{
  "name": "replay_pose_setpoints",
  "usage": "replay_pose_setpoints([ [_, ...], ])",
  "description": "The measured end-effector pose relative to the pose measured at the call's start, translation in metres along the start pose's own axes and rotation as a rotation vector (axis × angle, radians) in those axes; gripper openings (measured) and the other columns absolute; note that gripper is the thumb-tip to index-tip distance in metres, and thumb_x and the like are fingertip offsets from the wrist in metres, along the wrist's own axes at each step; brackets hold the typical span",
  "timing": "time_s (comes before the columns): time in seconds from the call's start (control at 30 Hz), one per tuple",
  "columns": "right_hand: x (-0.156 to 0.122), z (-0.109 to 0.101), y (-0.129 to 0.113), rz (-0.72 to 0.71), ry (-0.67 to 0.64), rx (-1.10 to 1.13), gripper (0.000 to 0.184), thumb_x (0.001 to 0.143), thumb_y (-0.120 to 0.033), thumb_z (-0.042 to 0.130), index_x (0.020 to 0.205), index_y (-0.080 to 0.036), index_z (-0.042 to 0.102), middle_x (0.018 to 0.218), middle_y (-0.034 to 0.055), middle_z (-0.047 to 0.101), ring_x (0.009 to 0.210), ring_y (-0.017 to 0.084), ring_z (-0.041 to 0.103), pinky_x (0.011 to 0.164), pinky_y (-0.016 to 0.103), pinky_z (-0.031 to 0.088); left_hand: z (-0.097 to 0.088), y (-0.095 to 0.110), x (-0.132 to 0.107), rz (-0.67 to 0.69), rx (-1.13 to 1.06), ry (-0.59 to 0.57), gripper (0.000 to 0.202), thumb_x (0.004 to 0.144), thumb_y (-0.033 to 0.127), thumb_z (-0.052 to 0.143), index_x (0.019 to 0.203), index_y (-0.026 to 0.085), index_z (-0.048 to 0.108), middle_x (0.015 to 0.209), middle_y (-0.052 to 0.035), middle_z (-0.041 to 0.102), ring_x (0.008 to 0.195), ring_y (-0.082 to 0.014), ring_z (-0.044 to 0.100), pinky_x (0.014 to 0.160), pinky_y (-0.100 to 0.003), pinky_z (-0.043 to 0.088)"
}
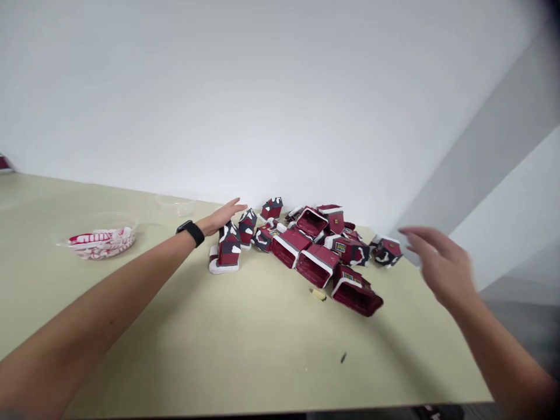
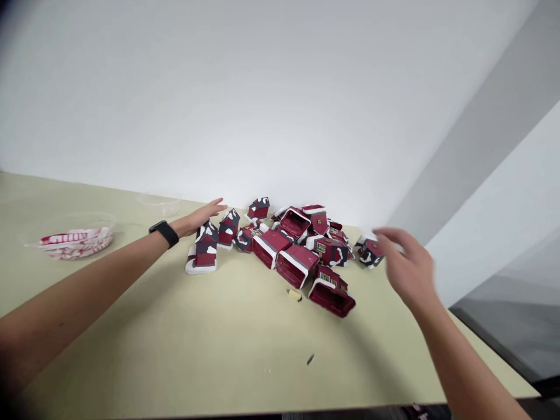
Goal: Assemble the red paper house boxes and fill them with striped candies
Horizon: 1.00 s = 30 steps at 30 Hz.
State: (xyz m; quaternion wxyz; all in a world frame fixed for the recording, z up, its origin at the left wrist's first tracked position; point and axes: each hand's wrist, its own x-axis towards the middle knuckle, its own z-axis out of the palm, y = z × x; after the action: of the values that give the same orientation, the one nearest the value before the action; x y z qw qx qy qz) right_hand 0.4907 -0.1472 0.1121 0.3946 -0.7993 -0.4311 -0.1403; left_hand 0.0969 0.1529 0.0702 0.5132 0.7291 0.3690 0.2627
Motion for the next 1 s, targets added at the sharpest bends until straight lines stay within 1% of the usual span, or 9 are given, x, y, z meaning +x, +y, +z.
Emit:
replay_pose_setpoints([
  [0.1,0.076,0.049,-0.045,0.055,-0.151,0.089,0.038,0.097,-0.049,0.055,0.127,-0.029,0.068,0.143,0.0058,0.064,0.133,0.030,0.057,0.118,0.046,0.040,0.004,0.002,0.020,-0.038,-0.067,-0.143,0.094,0.088,0.063,0.062,0.165,0.025,0.024,0.165,-0.0093,0.038,0.148,-0.0306,0.045,0.119,-0.041,0.045],
  [0.2,0.136,0.104,-0.067,0.148,-0.343,0.122,0.049,0.093,-0.053,0.058,0.133,-0.026,0.064,0.154,0.0123,0.054,0.139,0.036,0.052,0.112,0.053,0.045,0.006,0.000,0.026,0.009,-0.136,-0.303,0.078,0.088,0.058,0.066,0.155,0.024,0.046,0.156,-0.0088,0.052,0.134,-0.0288,0.061,0.108,-0.036,0.055],
  [0.37,0.158,0.154,-0.061,0.296,-0.743,0.280,0.042,0.089,-0.051,0.062,0.119,-0.022,0.068,0.129,0.0158,0.071,0.107,0.034,0.072,0.080,0.044,0.063,-0.008,0.000,0.023,0.053,-0.040,-0.432,0.074,0.090,0.064,0.064,0.153,0.029,0.048,0.157,-0.0064,0.052,0.137,-0.0275,0.058,0.113,-0.038,0.050],
  [0.47,0.152,0.160,-0.058,0.327,-0.842,0.398,0.045,0.080,-0.038,0.072,0.122,-0.024,0.064,0.127,0.0126,0.072,0.096,0.029,0.075,0.069,0.035,0.064,-0.019,0.009,0.044,0.114,0.238,-0.279,0.076,0.092,0.075,0.050,0.151,0.027,0.050,0.163,-0.0078,0.043,0.147,-0.0306,0.046,0.119,-0.042,0.042],
  [0.6,0.142,0.154,-0.066,0.342,-0.886,0.471,0.047,0.076,-0.030,0.075,0.121,-0.027,0.063,0.123,0.0091,0.072,0.090,0.026,0.074,0.069,0.034,0.063,-0.009,0.023,0.112,0.135,0.473,-0.107,0.090,0.091,0.073,0.046,0.157,0.012,0.039,0.168,-0.0175,0.031,0.153,-0.0337,0.035,0.125,-0.042,0.031],
  [0.67,0.135,0.148,-0.074,0.326,-0.900,0.480,0.043,0.077,-0.029,0.075,0.119,-0.027,0.064,0.121,0.0073,0.072,0.090,0.024,0.074,0.069,0.031,0.063,0.005,0.027,0.148,0.121,0.503,-0.118,0.091,0.087,0.069,0.052,0.152,0.006,0.043,0.164,-0.0224,0.036,0.150,-0.0367,0.038,0.121,-0.041,0.034],
  [0.77,0.119,0.139,-0.084,0.318,-0.938,0.502,0.041,0.079,-0.029,0.074,0.118,-0.028,0.064,0.115,0.0049,0.073,0.090,0.022,0.073,0.070,0.028,0.061,0.030,0.028,0.184,0.112,0.532,-0.170,0.077,0.085,0.064,0.055,0.136,0.007,0.058,0.145,-0.0222,0.060,0.133,-0.0371,0.057,0.109,-0.039,0.045],
  [0.87,0.101,0.129,-0.092,0.337,-1.059,0.589,0.043,0.083,-0.036,0.075,0.124,-0.033,0.063,0.113,0.0022,0.074,0.094,0.024,0.073,0.076,0.033,0.062,0.047,0.026,0.195,0.136,0.541,-0.217,0.063,0.085,0.058,0.055,0.124,0.010,0.064,0.128,-0.0185,0.070,0.115,-0.0338,0.065,0.100,-0.039,0.049],
  [1.0,0.098,0.115,-0.094,0.155,-1.090,0.482,0.042,0.092,-0.056,0.069,0.128,-0.034,0.068,0.135,0.0029,0.068,0.125,0.028,0.064,0.104,0.041,0.055,0.050,0.025,0.186,0.176,0.540,-0.298,0.070,0.077,0.055,0.064,0.132,0.011,0.059,0.139,-0.0181,0.064,0.119,-0.0316,0.063,0.101,-0.037,0.048],
])
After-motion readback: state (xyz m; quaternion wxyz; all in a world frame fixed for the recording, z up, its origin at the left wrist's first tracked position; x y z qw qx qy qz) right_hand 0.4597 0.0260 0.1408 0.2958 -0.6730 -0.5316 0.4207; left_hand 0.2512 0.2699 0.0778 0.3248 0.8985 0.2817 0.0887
